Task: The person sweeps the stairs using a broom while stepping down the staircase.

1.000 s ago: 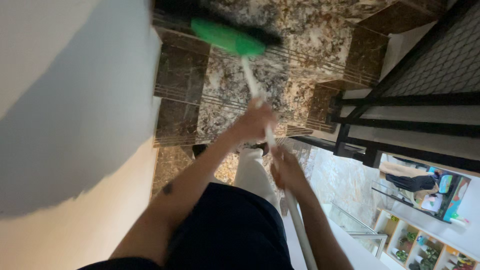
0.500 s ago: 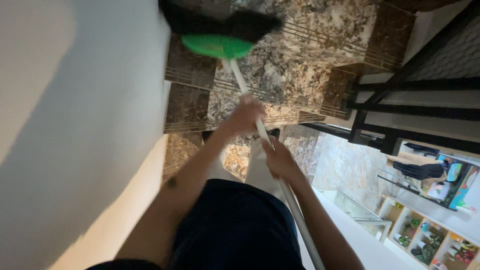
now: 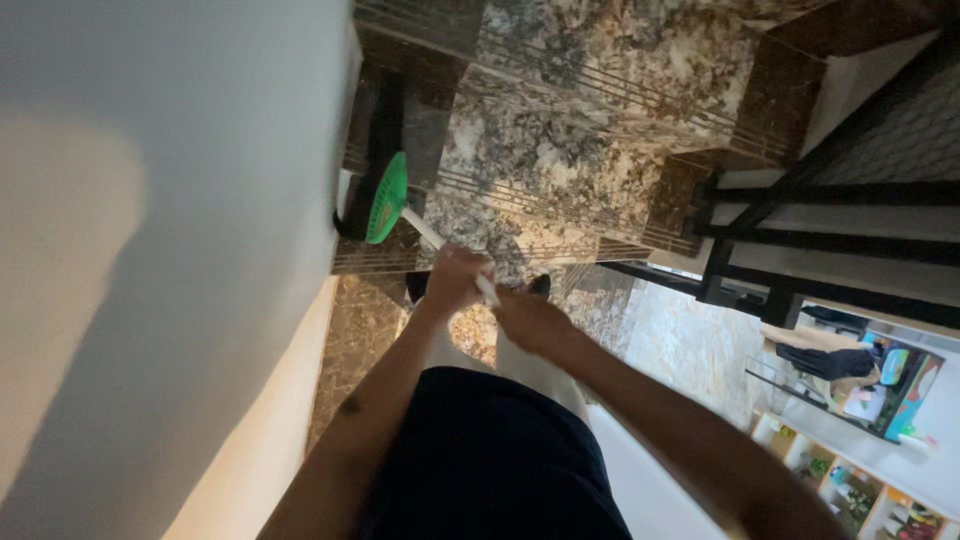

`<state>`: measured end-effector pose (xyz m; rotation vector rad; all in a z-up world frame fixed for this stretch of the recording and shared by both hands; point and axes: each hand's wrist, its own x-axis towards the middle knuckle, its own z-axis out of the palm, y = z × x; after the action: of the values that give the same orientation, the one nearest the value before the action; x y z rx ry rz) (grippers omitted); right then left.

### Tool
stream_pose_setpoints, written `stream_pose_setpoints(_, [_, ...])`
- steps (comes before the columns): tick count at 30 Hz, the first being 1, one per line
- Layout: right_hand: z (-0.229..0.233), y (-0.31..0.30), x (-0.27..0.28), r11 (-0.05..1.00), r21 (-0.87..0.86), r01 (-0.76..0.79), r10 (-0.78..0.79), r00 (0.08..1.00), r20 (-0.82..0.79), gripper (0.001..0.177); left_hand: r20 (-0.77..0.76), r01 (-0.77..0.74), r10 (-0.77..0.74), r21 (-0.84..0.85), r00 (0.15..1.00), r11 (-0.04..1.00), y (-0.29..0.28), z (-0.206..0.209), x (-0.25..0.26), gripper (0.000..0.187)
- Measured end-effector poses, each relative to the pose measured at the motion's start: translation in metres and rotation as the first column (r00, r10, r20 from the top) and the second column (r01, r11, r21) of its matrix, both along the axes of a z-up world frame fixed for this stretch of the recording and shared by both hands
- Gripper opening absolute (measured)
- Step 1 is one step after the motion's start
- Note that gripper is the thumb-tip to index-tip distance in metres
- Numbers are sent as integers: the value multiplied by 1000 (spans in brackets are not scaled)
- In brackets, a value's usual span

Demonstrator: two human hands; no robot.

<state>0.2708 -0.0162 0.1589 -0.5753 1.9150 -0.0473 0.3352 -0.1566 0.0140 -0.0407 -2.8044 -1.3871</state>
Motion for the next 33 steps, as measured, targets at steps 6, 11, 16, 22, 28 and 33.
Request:
stream_pose_setpoints(6, [-31,-80,-61,997,8,70,-71,994,79,37,144,-116,139,-157,980,981,-63,-62,-57,13])
stream_pose_setpoints(11, [-35,-96,-96,994,86,62,-71,992,103,33,214,109,-57,-237,975,965,-74,-79,-91,15])
stream_pose_setpoints(16, [-71,-61,-107,961,79,264,-275,905,323,38,399,174,-81,-201,913,964,-51,-82,-100,34])
stream_pose_setpoints(22, [-86,-15,-104,776,259,574,-619,616,487,44,383,127,-12,-275,924,953,-10,-118,-97,28])
stream_pose_setpoints(28, [-89,65,-102,660,322,678,-718,444,536,46,415,318,-180,-294,892,902,61,-133,-108,44])
stream_pose_setpoints(33, [-76,148,-82,571,361,738,-760,309,571,49,533,607,-429,-215,729,765,133,-122,-109,29])
